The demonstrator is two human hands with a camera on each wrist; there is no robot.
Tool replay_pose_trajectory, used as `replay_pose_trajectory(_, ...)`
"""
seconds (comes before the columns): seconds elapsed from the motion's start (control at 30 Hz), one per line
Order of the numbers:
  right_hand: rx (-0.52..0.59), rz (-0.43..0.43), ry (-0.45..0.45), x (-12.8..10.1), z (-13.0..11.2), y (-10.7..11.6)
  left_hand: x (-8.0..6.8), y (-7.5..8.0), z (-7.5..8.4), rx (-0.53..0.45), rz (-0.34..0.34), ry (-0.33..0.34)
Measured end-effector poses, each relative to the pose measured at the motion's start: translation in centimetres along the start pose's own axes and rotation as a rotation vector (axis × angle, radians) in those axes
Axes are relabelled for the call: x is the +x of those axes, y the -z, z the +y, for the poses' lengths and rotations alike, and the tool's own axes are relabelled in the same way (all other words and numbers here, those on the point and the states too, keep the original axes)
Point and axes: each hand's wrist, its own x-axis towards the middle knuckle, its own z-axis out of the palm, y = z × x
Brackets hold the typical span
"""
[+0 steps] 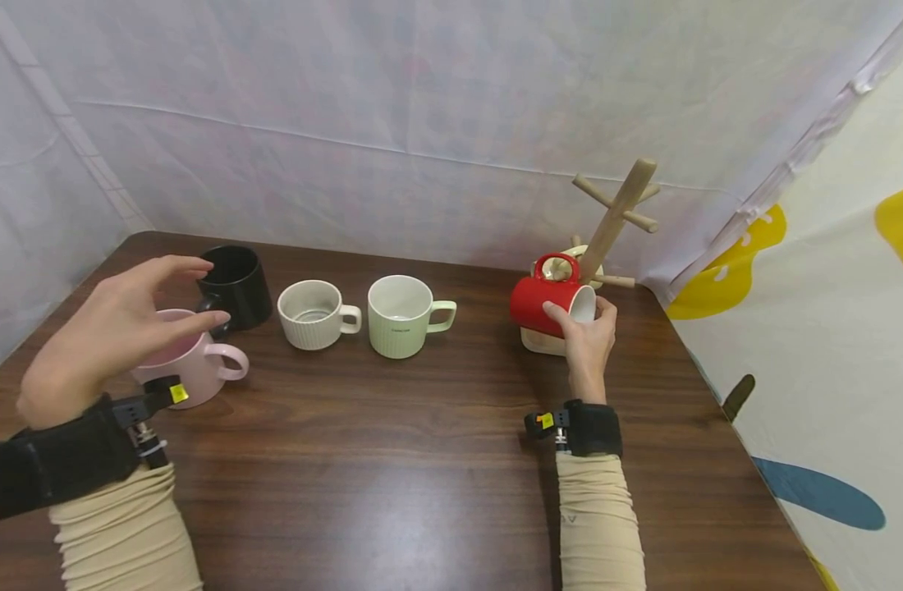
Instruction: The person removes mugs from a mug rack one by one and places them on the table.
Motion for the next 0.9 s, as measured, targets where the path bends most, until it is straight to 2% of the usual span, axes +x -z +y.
replay_pose_trajectory(0.27,0.018,-0.009,0.044,-0.2,-0.1,0.2,0.1,-0.1,0.5,-0.003,0.01,-0.022)
replay_pose_trajectory(0.43,0.032,-0.023,0.063,-0.2,-0.2,0.3,0.2,-0.3,1.0,-0.019,0.019,-0.063)
replay_pose_trajectory(0.9,0.109,-0.035,0.155,-0.6,-1.0,0.3,0.8,-0.7,2.1,0.027,0.016,-0.126)
